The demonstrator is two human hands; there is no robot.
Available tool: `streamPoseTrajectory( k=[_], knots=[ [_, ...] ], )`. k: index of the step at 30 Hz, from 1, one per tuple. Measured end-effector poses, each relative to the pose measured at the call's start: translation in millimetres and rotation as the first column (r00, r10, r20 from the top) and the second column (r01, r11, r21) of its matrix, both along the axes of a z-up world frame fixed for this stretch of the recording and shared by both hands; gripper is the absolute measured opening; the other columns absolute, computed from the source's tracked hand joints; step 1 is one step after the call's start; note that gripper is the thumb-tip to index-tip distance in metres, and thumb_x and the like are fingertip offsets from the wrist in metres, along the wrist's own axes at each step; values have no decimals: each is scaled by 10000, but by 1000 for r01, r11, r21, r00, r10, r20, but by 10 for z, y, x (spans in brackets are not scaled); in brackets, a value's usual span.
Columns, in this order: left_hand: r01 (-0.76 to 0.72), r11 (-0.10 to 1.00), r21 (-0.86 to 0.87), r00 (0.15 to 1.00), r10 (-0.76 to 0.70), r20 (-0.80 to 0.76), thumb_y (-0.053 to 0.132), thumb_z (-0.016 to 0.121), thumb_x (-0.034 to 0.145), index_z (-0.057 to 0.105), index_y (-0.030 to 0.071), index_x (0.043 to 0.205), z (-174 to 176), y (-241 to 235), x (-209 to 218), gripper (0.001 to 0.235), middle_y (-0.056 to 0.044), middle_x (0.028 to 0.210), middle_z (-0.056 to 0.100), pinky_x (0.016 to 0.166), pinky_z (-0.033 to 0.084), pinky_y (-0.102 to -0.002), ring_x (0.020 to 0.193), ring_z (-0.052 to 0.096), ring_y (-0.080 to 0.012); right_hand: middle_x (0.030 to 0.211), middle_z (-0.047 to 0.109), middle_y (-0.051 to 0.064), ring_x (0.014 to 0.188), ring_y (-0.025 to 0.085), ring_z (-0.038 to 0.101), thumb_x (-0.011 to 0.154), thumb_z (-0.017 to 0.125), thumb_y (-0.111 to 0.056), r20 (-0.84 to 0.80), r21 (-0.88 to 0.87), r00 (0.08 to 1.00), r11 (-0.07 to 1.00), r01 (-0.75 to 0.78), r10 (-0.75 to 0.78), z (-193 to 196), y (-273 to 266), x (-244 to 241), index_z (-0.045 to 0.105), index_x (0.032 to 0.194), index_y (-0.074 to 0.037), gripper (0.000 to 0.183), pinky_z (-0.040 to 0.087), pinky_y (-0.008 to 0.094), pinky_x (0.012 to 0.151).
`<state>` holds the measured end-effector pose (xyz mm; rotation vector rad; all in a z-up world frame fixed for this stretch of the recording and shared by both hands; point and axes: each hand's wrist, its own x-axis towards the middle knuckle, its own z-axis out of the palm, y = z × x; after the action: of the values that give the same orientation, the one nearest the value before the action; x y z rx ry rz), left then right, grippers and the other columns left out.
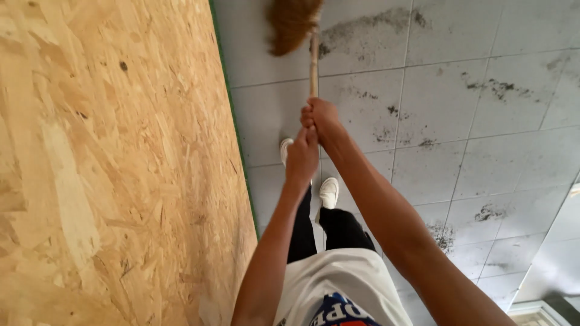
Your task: Sweeping debris off a tiled floor using a handheld broom.
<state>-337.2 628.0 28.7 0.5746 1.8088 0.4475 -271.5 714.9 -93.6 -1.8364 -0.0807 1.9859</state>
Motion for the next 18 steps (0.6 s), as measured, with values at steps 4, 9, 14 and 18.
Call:
streamPoseTrajectory(
  k=[4, 9, 14, 18],
  knots=[
    [95, 995, -10, 995, -95, -16, 415, 329, 1075, 607, 119, 1238, 697, -298, 252, 437, -297, 1022, 717, 869, 535, -623, 947, 691, -528, 507, 347, -19, 349, 78, 363, 993, 518, -238, 43, -55, 996, 996, -75, 77, 1168, -151, 96, 464, 701, -96, 329, 267, 224, 295],
    [-223, 971, -90, 932, 239, 273, 421, 341, 1074, 523, 62, 1110, 723, -1189, 984, 404, -43, 606, 610, 492, 437, -366, 472, 523, -192, 654, 456, -2, 431, 79, 317, 1008, 463, -151, -104, -252, 914, 879, -405, 391, 1565, -733, 498, 586, 1129, -113, 177, 209, 241, 338],
    [-572, 795, -202, 774, 605, 187, 421, 366, 1082, 553, 109, 1066, 422, -893, 1004, 365, -72, 614, 626, 555, 464, -328, 503, 562, -169, 530, 487, 13, 371, 138, 392, 1031, 493, -228, -61, -83, 494, 489, -868, 867, 621, -831, 278, 586, 791, -74, 300, 335, 298, 361],
    [-669, 738, -88, 738, 674, 39, 487, 392, 1072, 601, 97, 1118, 179, -523, 956, 446, -222, 727, 699, 720, 567, -471, 626, 710, -349, 675, 511, 48, 456, 106, 453, 1029, 554, -129, -149, -211, 734, 703, -679, 663, 687, -412, 51, 539, 808, -74, 228, 385, 188, 357]
  ],
)
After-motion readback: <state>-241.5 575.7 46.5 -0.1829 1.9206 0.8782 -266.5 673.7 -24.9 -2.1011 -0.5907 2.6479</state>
